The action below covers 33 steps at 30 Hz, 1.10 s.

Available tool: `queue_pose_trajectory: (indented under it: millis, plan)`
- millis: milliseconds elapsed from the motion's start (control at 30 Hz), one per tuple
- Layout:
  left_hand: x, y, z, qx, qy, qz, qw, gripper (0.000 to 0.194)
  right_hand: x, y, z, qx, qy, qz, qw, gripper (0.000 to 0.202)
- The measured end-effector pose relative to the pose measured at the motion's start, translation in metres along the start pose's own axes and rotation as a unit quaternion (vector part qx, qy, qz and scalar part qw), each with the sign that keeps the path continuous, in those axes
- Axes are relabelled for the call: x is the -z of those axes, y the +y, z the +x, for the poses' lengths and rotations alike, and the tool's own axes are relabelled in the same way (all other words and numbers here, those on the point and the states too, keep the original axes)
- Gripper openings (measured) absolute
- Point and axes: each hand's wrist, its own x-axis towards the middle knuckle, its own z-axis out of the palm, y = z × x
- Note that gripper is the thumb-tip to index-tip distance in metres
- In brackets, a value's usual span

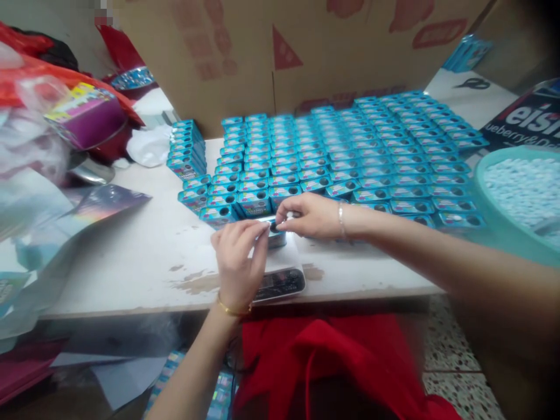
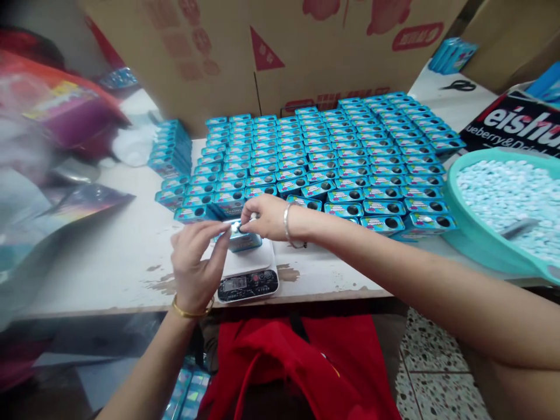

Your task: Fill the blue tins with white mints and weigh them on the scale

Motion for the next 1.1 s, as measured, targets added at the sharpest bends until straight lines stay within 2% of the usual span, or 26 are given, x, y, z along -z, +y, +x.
queue_pose_trajectory:
  millis: [167,367,433,533,633,700,767,900,1000,1100]
  plan:
    - [-0.014,-0.012,0.002,0.033,-0.009,-0.016,0.999,0.014,-0.006,-0.004,0.018,0.041,0.013,-0.134,0.99,0.021]
    - [-0.014,-0.016,-0.013,0.033,-0.018,-0.008,0.999,0.024,-0.006,-0.013,0.018,0.046,0.036,-0.174,0.983,0.019]
    - [-0.015,-0.016,-0.012,0.022,-0.035,0.011,0.999,0.021,-0.005,-0.013,0.018,0.046,0.046,-0.133,0.989,0.016]
    - [-0.02,-0.014,-0.005,-0.006,-0.066,0.018,0.998,0.017,-0.001,-0.009,0.018,0.017,0.04,-0.008,0.999,0.007]
    - [-0.02,-0.011,0.005,-0.029,-0.087,-0.001,0.996,0.017,0.003,-0.004,0.016,-0.026,0.015,0.135,0.99,0.007]
    - [-0.015,-0.011,0.008,-0.025,-0.075,-0.015,0.997,0.017,0.005,-0.003,0.012,-0.045,-0.001,0.193,0.98,0.009]
    - [-0.006,-0.016,0.007,-0.002,-0.038,-0.023,0.999,0.016,0.006,-0.005,0.008,-0.053,-0.016,0.214,0.975,0.008]
    - [0.013,-0.037,-0.015,0.083,0.029,-0.017,0.996,0.014,0.003,-0.009,0.006,-0.066,-0.02,0.209,0.976,0.015]
    - [0.021,-0.056,-0.045,0.156,0.025,-0.005,0.987,0.014,-0.003,-0.008,0.012,-0.055,0.017,0.198,0.979,0.016]
    - [0.022,-0.069,-0.077,0.199,-0.001,0.014,0.98,0.015,-0.006,-0.007,0.017,-0.04,0.042,0.199,0.978,0.015]
